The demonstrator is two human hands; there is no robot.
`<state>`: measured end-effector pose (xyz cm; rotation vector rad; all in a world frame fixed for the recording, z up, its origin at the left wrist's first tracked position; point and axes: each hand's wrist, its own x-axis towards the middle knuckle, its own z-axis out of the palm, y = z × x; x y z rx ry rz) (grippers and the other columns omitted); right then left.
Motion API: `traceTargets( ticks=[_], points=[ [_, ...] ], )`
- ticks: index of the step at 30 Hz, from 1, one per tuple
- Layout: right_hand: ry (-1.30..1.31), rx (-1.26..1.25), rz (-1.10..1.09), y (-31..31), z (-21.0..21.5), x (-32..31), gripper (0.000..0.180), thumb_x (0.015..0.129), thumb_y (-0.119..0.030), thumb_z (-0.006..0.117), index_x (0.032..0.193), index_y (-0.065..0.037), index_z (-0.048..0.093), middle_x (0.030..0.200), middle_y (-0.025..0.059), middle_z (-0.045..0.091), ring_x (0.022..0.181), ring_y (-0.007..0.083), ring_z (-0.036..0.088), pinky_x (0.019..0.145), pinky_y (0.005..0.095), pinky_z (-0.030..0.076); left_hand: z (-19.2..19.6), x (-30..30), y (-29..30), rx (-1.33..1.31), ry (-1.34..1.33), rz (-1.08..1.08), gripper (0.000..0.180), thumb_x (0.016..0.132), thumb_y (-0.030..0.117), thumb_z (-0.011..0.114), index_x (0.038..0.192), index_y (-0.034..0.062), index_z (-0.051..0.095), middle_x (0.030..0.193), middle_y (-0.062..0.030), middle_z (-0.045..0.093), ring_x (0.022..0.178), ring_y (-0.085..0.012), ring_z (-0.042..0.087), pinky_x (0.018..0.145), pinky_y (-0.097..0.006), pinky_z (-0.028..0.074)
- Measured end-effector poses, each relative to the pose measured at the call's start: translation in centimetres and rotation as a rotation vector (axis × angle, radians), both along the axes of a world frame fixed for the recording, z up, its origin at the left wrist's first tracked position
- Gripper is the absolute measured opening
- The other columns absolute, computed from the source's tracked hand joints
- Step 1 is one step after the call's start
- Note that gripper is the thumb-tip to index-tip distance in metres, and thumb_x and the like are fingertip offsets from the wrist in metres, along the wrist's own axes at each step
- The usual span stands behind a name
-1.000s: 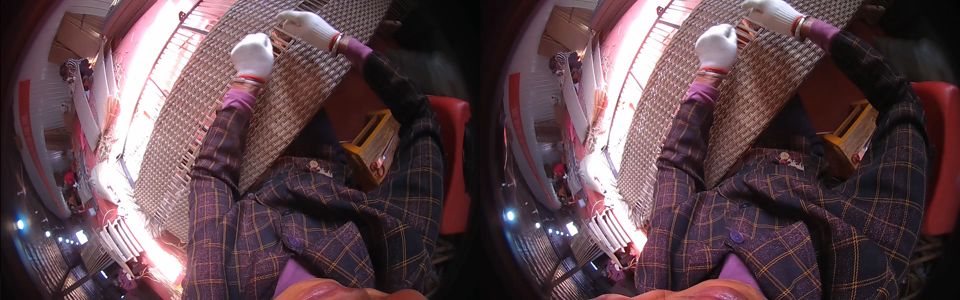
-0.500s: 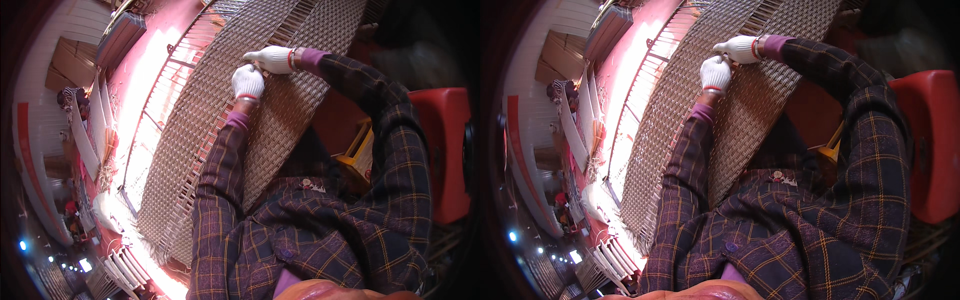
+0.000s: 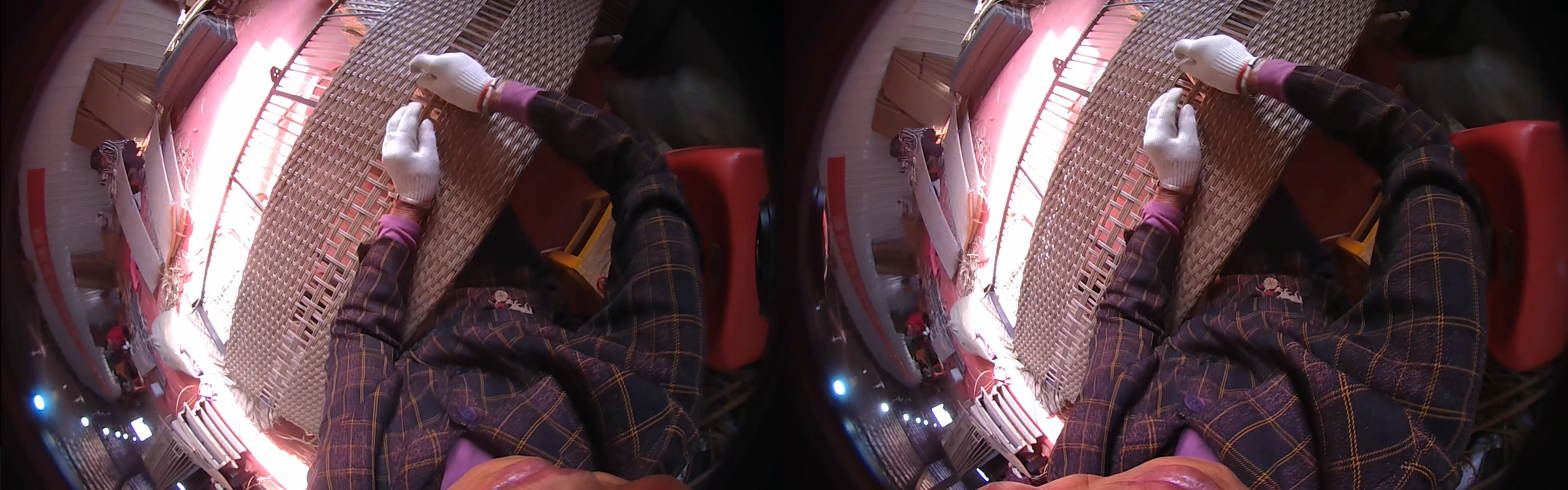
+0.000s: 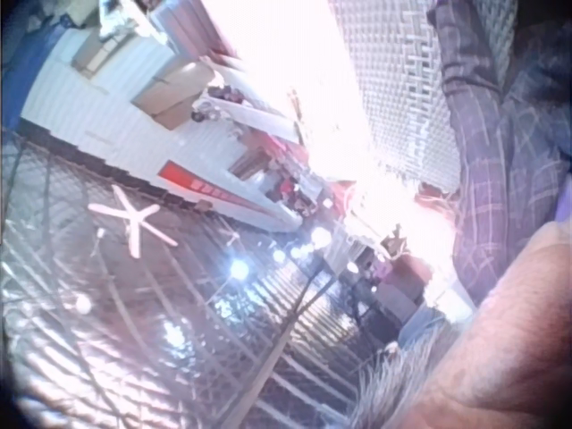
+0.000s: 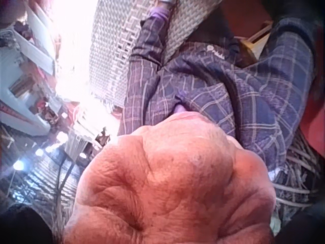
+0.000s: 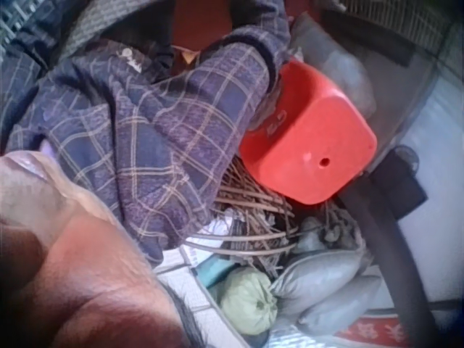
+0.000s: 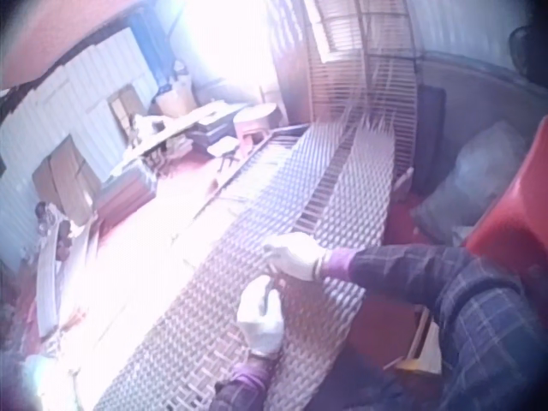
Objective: The person weaves a large basket by hand, threading flexible strands through a pre-formed frame. They repeatedly pull strands through gaps, press them into place, and adjust the weave to maintain tension and alignment.
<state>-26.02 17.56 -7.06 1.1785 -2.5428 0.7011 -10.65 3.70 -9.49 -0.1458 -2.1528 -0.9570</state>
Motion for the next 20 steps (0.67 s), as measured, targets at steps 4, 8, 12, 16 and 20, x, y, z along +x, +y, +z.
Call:
traceTargets(
  ticks=[4,8,12,16,20],
  points=[
    [0.225,0.209,0.046,2.6,-2.2,-3.0,0.029,0.105,-0.016,0.067,0.131,-0.006,0.062,0.066,0.0049,0.064,0.058,0.0241,0.072,0.049,0.0342,0.056,0.0,0.8,0.1,0.017,0.002,0.001,0.023,0.095,0.005,0.076,0.116,-0.0025,0.077,0.111,-0.0184,0.076,0.103,-0.0344,0.073,0.094,-0.043,0.058],
    [0.352,0.201,-0.166,6.1,-2.0,-4.7,0.018,0.108,-0.026,0.063,0.114,-0.010,0.065,0.072,0.0114,0.066,0.061,0.0274,0.072,0.052,0.0368,0.058,1.3,1.1,-1.3,0.123,-0.076,-0.030,0.016,0.095,0.003,0.075,0.109,-0.0018,0.079,0.102,-0.0161,0.077,0.091,-0.0303,0.076,0.087,-0.039,0.060],
    [0.384,-0.195,0.046,5.6,1.7,-3.1,0.027,0.107,-0.023,0.065,0.130,-0.010,0.069,0.103,0.0118,0.080,0.081,0.0270,0.079,0.072,0.0313,0.065,3.4,-4.1,-0.3,0.148,-0.183,-0.272,0.022,0.105,0.014,0.069,0.115,-0.0036,0.078,0.093,-0.0097,0.077,0.086,-0.0160,0.074,0.081,-0.030,0.059],
    [0.267,-0.187,0.045,4.2,3.8,-0.4,0.044,0.092,-0.013,0.070,0.136,-0.011,0.067,0.088,0.0106,0.073,0.081,0.0263,0.076,0.074,0.0437,0.061,4.7,-7.7,-0.3,0.204,-0.483,-0.507,0.023,0.105,0.016,0.066,0.109,-0.0008,0.081,0.078,-0.0063,0.075,0.066,-0.0099,0.067,0.063,-0.027,0.054],
    [0.221,-0.148,-0.057,4.8,1.1,-2.6,0.029,0.110,-0.023,0.064,0.135,-0.010,0.068,0.105,0.0101,0.081,0.089,0.0262,0.081,0.074,0.0359,0.066,3.3,-7.4,-1.2,-0.308,-0.359,0.081,0.024,0.103,0.026,0.071,0.118,0.0131,0.085,0.101,-0.0125,0.084,0.086,-0.0284,0.082,0.082,-0.037,0.063]
  ],
)
